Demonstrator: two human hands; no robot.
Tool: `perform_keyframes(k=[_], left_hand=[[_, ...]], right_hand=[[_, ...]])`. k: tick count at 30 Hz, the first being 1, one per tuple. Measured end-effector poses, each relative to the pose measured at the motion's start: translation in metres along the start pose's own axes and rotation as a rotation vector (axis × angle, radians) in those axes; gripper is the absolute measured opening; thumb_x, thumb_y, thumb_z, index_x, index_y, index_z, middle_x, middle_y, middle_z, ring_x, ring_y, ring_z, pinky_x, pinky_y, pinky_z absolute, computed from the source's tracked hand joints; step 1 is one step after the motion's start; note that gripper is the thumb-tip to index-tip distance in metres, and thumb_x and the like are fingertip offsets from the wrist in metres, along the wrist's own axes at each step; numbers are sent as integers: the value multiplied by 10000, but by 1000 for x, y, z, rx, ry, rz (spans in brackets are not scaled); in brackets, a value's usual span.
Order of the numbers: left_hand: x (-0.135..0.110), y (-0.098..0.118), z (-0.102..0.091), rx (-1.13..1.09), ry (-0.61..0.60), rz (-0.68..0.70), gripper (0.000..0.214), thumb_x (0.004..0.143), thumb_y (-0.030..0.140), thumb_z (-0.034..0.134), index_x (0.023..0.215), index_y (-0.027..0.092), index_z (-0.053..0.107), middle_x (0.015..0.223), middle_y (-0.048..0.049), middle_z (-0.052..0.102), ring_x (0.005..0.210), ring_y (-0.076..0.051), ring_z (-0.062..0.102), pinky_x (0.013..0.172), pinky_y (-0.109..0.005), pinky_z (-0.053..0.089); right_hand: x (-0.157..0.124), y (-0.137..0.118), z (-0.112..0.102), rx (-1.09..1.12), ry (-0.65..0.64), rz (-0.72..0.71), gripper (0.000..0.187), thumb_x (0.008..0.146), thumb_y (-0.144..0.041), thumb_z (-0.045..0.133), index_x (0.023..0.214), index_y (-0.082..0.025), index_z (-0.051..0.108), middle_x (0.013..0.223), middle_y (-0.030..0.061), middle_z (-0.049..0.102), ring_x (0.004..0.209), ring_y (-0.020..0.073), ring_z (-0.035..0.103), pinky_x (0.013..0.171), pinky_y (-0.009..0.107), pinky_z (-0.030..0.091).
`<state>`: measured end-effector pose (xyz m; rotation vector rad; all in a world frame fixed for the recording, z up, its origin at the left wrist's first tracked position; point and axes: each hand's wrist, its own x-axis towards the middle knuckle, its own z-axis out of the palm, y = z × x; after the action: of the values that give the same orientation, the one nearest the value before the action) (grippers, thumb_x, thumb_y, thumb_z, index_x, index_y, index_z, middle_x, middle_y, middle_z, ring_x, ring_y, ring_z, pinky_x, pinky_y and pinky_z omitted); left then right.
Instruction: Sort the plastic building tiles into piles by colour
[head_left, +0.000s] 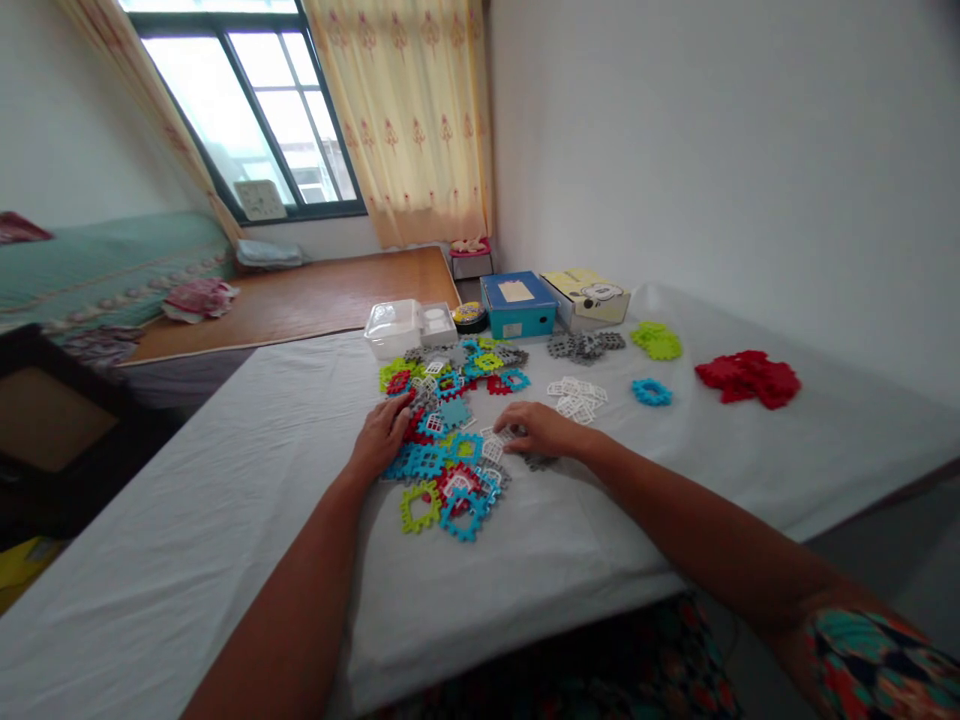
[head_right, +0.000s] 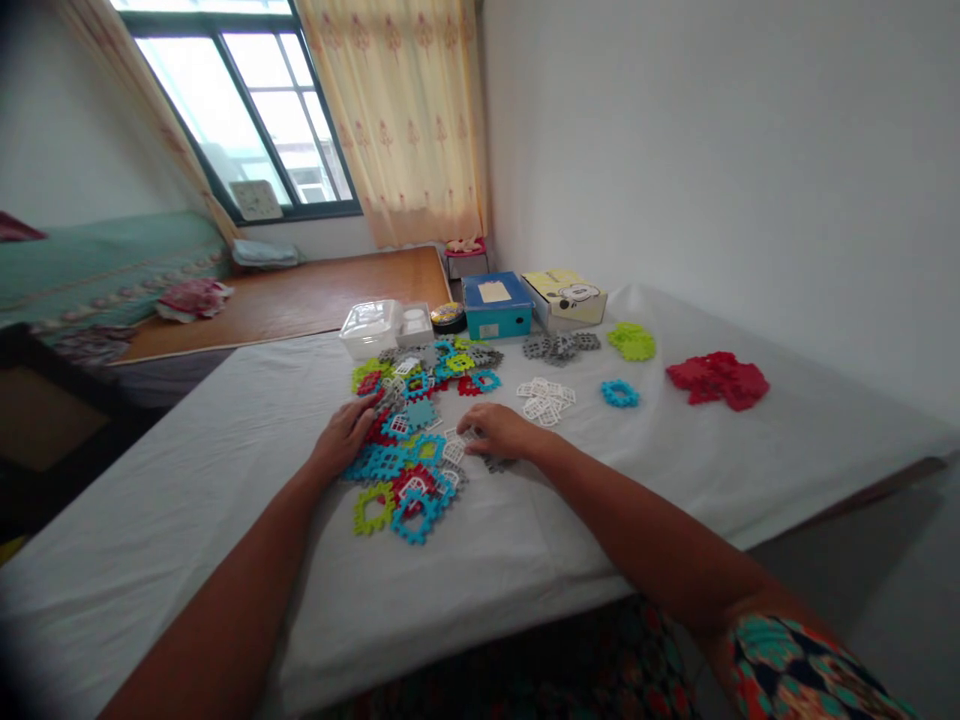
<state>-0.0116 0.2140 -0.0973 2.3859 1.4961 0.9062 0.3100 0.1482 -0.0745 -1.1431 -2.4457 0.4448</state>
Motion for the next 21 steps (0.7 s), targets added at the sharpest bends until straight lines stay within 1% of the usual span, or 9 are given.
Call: perform_keyframes(k=[2,4,7,9,13,15,17,19,21], left_hand=[[0,0,-1,-1,-4,-1,507,943,447,318,1310,174,540,1297,-112,581,1222,-249,508,1077,-444,378],[0,0,-1,0,-9,-2,508,943,447,318,1310,173,537,1303,-113,579,1223,-251,508,1074,-449,381],[0,0,-3,5,-22,4,513,944,450,314,1310,166,534,1307,-117,577,1223,-254,511,1069,-451,390],[0,0,-3,12,-25,1,511,944,452,313,1309,170,534,1308,-115,578,1225,-255,511,1067,-452,395],[1,-1,-3,21,-21,-11,516,945,456,308,1306,168,538,1304,-118,578,1225,-256,510,1069,-457,391],[1,-1,-2,20,-25,-9,522,945,459,308,1309,163,537,1306,-120,575,1226,-254,508,1073,-452,387],[1,-2,-2,19,-23,-4,523,945,462,310,1311,164,537,1306,-119,575,1225,-254,509,1072,-452,388],[1,-3,-1,19,-12,1,518,946,462,311,1308,172,540,1295,-117,582,1216,-255,514,1064,-458,394],[1,-3,-1,18,-1,2,511,945,461,312,1305,181,543,1285,-112,589,1208,-254,518,1059,-460,397]], right_hand=[[-3,-5,0,-3,11,30,219,760,-262,742,951,-168,695,912,55,654,769,147,602,724,256,456],[-4,-10,1,-27,41,27,171,771,-245,715,919,-162,688,873,46,651,747,140,592,707,245,447],[-5,-14,3,-103,121,31,139,814,-220,643,936,-162,674,869,52,664,778,151,597,737,252,443],[-5,-13,1,-179,176,74,141,851,-199,586,958,-167,672,900,66,680,843,172,608,776,266,437],[-8,2,-15,-283,272,286,201,923,-226,506,1040,-200,668,981,72,699,914,185,618,802,275,425],[-13,14,-25,-301,275,405,216,944,-261,489,1053,-219,670,982,64,705,906,186,620,785,276,428],[-17,23,-31,-345,264,482,215,941,-285,502,1033,-225,687,975,73,706,930,207,607,778,294,436],[-19,26,-31,-405,297,487,214,913,-294,553,1054,-220,696,1056,100,688,1021,248,565,805,335,445],[-18,21,-26,-408,337,387,266,891,-287,587,1129,-212,679,1184,116,644,1111,272,510,872,384,442]])
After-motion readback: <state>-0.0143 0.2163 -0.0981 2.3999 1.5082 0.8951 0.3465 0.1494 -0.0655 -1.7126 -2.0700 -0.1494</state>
